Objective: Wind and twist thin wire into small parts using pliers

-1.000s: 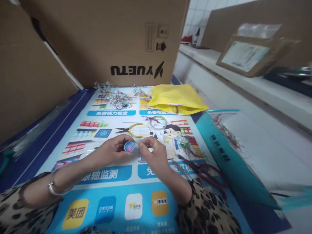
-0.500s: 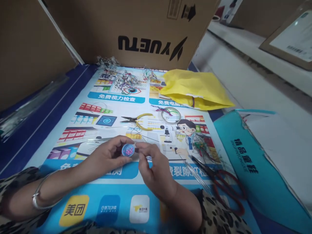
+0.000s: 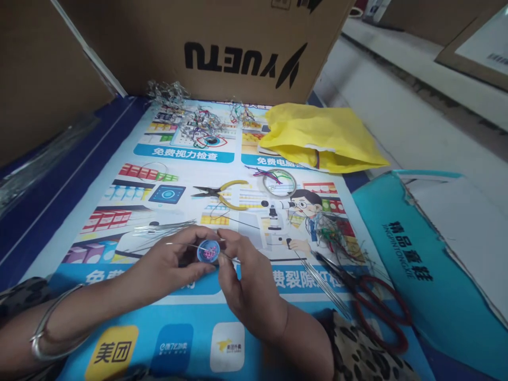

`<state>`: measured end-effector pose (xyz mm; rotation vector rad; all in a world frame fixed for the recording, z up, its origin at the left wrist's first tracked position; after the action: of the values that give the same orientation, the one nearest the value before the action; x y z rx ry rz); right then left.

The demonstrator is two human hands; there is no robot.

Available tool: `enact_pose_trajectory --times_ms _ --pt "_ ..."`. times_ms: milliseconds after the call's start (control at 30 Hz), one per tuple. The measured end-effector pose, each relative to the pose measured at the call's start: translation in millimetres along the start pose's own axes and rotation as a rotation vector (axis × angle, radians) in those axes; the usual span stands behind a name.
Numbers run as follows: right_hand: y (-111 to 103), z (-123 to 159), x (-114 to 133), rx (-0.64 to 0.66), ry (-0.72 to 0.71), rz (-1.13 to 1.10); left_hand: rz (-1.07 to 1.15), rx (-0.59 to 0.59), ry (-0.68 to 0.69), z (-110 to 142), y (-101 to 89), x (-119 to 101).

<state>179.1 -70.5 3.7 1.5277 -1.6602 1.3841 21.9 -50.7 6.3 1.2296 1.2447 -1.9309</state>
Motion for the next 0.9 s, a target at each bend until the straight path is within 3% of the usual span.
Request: enact_pose_trajectory --times_ms 367,900 --pt "2.6 -2.3 -4.6 0.01 0.068 0.063 -0.061 0.014 0.012 0.8 0.1 0.0" --pt "2.3 -3.3 -4.9 0.011 0.035 0.083 -0.033 0.008 0.014 0.6 0.1 0.2"
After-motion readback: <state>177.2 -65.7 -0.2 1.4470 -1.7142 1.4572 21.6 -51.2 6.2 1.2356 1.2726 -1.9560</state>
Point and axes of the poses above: each hand's wrist, its own z-axis away from the middle knuckle, its own y-axis out of the palm, x = y × z, the point moved 2 cm from there along -z, towards the middle knuckle, and after that the axes turned 12 degrees about -z, right-handed, at the moved point
